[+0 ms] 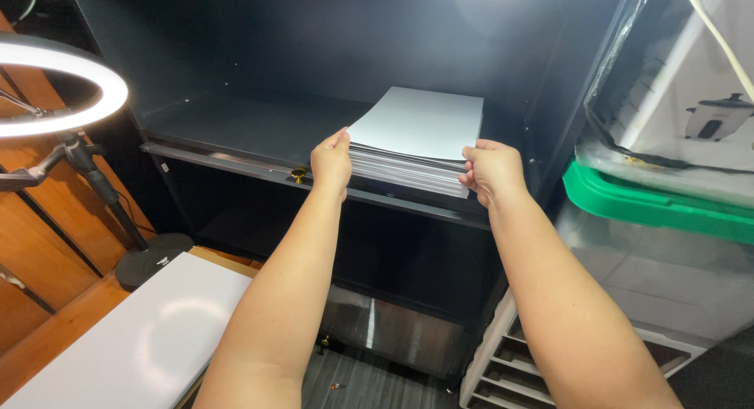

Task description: The person repeatedly picks up stacks of white paper from a wooden chair and places them onto a black shelf. The person handles the paper by hand, stacking it neatly on the shelf.

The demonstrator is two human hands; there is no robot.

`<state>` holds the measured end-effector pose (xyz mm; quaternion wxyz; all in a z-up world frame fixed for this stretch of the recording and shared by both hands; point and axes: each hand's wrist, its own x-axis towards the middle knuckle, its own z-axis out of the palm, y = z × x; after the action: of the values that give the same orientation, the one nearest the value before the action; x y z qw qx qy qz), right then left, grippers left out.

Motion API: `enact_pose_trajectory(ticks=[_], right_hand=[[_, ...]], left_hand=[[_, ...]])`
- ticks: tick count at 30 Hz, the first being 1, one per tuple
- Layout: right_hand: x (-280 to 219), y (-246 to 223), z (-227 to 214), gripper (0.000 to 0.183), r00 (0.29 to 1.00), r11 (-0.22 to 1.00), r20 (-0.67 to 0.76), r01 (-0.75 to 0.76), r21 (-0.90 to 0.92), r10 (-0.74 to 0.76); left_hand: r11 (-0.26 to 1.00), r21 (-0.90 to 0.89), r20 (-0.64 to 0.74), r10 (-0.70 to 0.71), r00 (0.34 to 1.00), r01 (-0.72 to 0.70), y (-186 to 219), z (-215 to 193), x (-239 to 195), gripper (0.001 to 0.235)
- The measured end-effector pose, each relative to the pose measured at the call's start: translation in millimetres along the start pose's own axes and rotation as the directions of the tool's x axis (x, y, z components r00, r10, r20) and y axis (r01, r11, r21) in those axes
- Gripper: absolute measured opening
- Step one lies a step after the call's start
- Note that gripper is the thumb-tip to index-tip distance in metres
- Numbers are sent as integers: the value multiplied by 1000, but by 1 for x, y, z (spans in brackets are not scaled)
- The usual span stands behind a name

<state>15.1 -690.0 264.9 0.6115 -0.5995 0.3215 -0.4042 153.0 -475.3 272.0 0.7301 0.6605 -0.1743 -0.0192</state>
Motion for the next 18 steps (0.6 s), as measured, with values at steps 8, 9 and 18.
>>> enact_pose_trajectory(ticks=[8,9,18], right_hand=[[-75,-35,-8,47,994,977,-54,83,-198,-95],[-73,-32,-8,51,987,971,-65,131,-200,-147],[-64,45,-20,37,446,163,292,738,-655,-846]], left_hand=[[993,116,-24,16,1000,-13,-11,-3,5,39],[992,129,-29,15,999,-11,-12,-4,3,41],[988,140,-28,71,997,-66,-13,-27,-69,48]])
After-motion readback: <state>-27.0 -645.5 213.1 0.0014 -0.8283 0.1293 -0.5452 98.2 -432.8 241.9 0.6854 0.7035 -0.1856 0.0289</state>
